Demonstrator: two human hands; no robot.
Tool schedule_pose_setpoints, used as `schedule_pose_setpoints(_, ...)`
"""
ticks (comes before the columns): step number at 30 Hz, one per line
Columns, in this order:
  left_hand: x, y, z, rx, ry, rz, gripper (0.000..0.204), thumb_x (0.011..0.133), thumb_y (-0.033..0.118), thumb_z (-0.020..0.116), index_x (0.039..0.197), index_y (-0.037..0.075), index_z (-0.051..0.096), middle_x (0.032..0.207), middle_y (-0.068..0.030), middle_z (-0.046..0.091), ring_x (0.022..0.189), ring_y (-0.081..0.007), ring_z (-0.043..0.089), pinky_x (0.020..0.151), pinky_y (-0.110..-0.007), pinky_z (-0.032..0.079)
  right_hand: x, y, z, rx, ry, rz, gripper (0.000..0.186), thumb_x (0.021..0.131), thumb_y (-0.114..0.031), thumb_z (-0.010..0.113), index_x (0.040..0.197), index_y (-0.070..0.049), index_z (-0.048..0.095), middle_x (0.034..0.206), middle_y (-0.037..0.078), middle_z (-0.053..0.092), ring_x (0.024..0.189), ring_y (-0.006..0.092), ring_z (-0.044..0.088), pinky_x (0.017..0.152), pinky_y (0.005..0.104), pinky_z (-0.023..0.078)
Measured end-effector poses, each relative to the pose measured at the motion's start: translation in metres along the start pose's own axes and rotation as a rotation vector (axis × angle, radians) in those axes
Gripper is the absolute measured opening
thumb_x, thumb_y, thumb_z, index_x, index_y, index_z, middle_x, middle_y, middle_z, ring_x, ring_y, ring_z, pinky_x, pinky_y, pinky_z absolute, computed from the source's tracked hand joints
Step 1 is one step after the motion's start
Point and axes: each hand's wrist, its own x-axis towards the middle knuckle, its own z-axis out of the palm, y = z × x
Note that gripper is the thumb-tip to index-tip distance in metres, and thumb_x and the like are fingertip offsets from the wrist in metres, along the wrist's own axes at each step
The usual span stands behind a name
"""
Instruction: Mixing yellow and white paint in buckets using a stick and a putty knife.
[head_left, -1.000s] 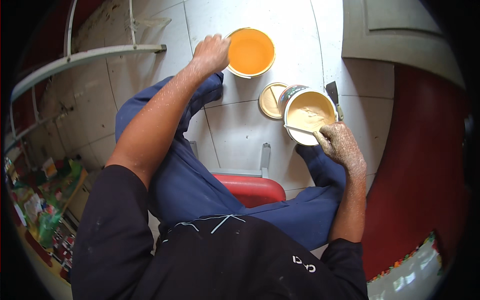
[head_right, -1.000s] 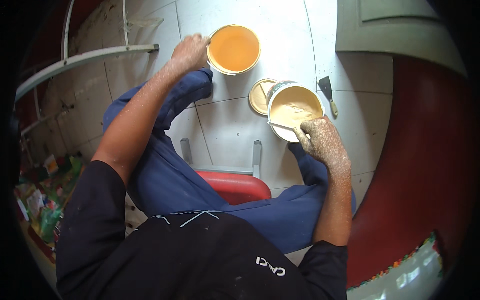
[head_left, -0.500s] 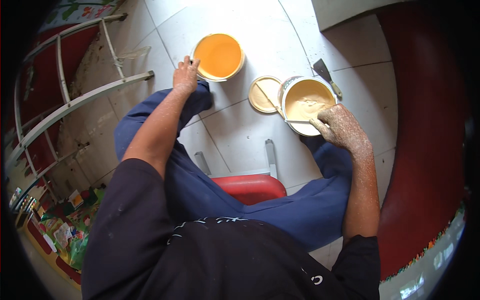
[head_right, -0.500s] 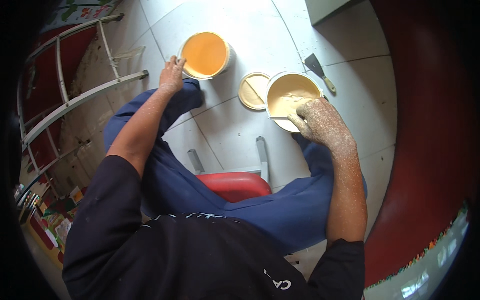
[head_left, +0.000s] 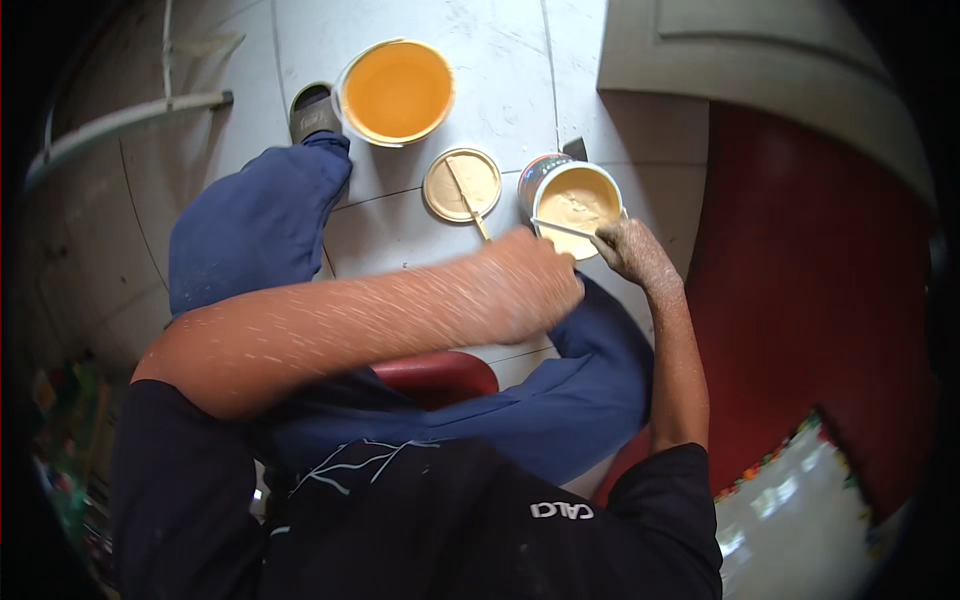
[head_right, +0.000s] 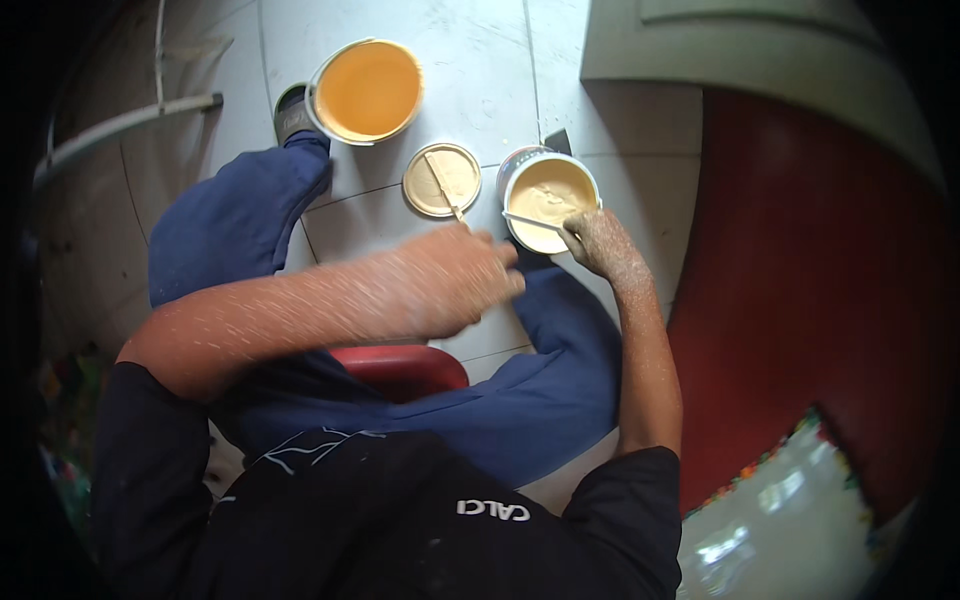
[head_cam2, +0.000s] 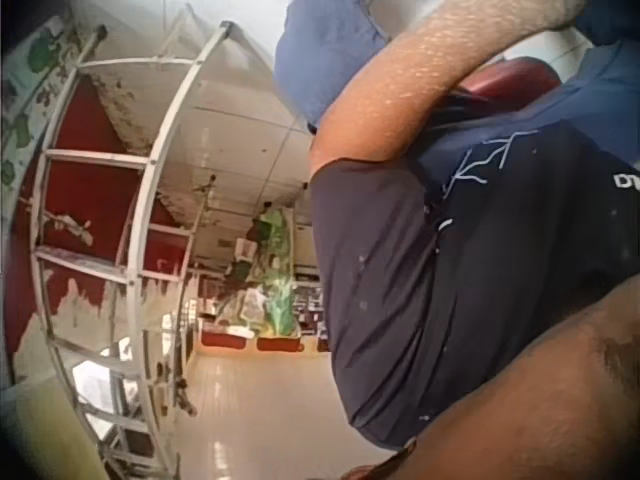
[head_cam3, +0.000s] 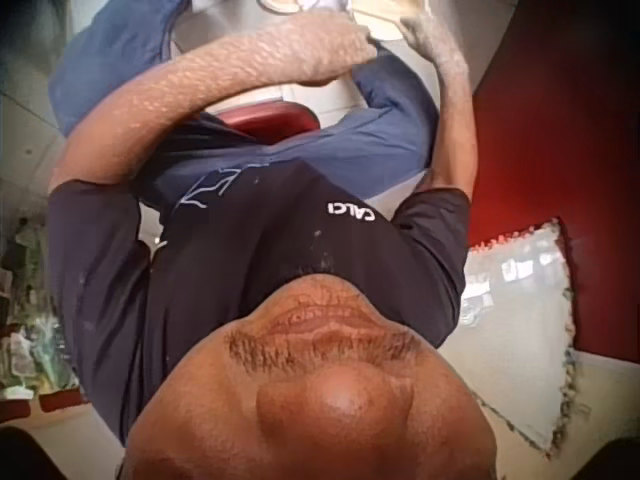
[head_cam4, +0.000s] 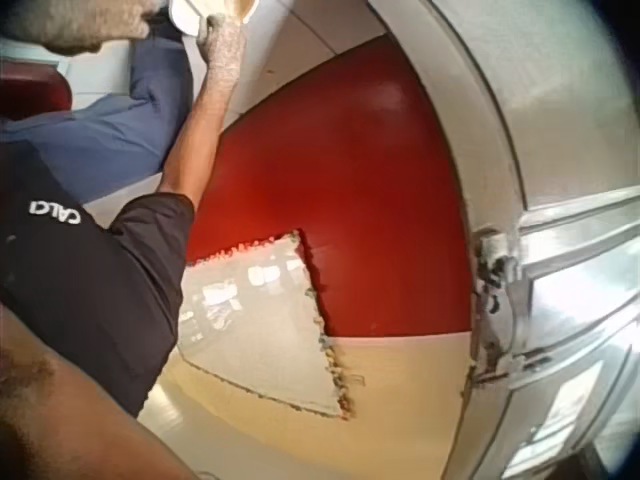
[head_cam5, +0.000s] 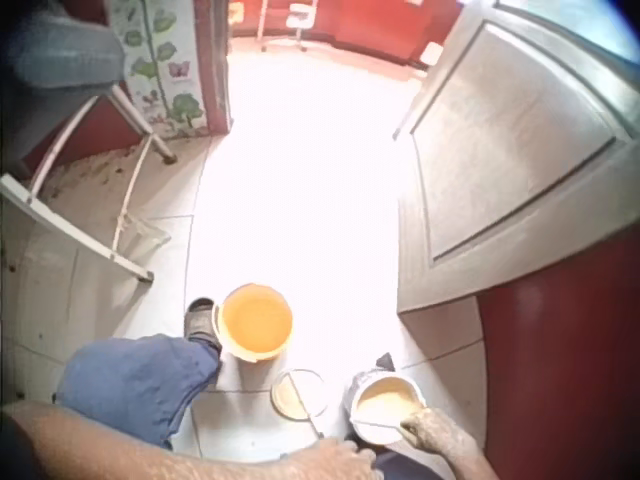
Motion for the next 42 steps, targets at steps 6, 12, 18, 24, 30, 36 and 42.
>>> schedule_pose_setpoints(6,-0.022,0.024,-0.006,0.148,0.004,-0.203,0.024,0.078,0.019,0.061,0.096,0.005,0.066,0.094,-0.0099,0.059,0.094,-0.0227,0.056,0.080,-0.038,0.042,0.041,-0.003,-0.039,-0.340,-0.216,-0.268,0.018,0.080,-0.016,0.054,0.068,-0.003,0.060,0.073,0.017,0.062,0.077,0.0331,0.060,0.080,0.0418,0.043)
schedule_pose_setpoints(12,0.009,0.010,0.007,0.157,0.179,-0.240,0.025,0.077,0.023,0.059,0.095,0.008,0.067,0.094,-0.0108,0.062,0.094,-0.0250,0.058,0.075,-0.043,0.043,0.072,-0.004,-0.062,-0.563,-0.307,-0.425,0.013,0.077,-0.013,0.055,0.069,-0.007,0.065,0.076,0.011,0.064,0.085,0.0249,0.060,0.088,0.0355,0.041)
schedule_pose_setpoints(18,0.035,0.004,0.028,-0.094,0.468,-0.095,0.017,0.069,0.021,0.059,0.075,0.011,0.071,0.076,-0.0069,0.067,0.073,-0.0243,0.063,0.060,-0.041,0.047,0.092,-0.004,-0.068,-0.697,-0.293,-0.491,0.010,0.072,-0.007,0.055,0.070,-0.007,0.065,0.080,0.009,0.064,0.091,0.0223,0.059,0.096,0.0336,0.039)
schedule_pose_setpoints(24,0.019,0.007,0.002,0.027,0.432,-0.309,0.021,0.073,0.021,0.058,0.084,0.011,0.072,0.083,-0.0069,0.069,0.078,-0.0239,0.065,0.064,-0.047,0.048,0.126,-0.020,-0.080,-0.691,-0.278,-0.516,0.012,0.071,-0.005,0.055,0.074,-0.007,0.066,0.084,0.010,0.065,0.095,0.0229,0.058,0.099,0.0340,0.037)
schedule_pose_setpoints(30,0.007,0.001,-0.013,-0.027,0.412,-0.200,0.023,0.076,0.021,0.056,0.089,0.011,0.072,0.090,-0.0087,0.069,0.082,-0.0234,0.065,0.066,-0.052,0.048,0.131,-0.009,-0.089,-0.679,-0.257,-0.480,0.012,0.073,-0.006,0.055,0.074,-0.006,0.067,0.083,0.010,0.065,0.095,0.0234,0.058,0.099,0.0344,0.036)
schedule_pose_setpoints(36,0.001,-0.013,-0.013,-0.057,0.400,-0.296,0.020,0.080,0.021,0.054,0.090,0.012,0.069,0.090,-0.0051,0.067,0.085,-0.0216,0.064,0.066,-0.046,0.049,0.146,-0.041,-0.077,-0.746,-0.359,-0.292,0.012,0.074,-0.014,0.059,0.078,-0.007,0.067,0.092,0.012,0.064,0.104,0.0232,0.055,0.102,0.0366,0.030)
schedule_pose_setpoints(42,-0.005,-0.012,-0.024,-0.036,0.436,-0.275,0.020,0.080,0.021,0.055,0.091,0.011,0.069,0.091,-0.0058,0.067,0.086,-0.0220,0.063,0.067,-0.046,0.049,0.148,-0.099,0.001,-0.392,0.485,-0.254,0.038,0.074,-0.028,0.066,0.109,-0.013,0.062,0.125,0.013,0.047,0.119,0.0282,0.040,0.098,0.0474,0.026)
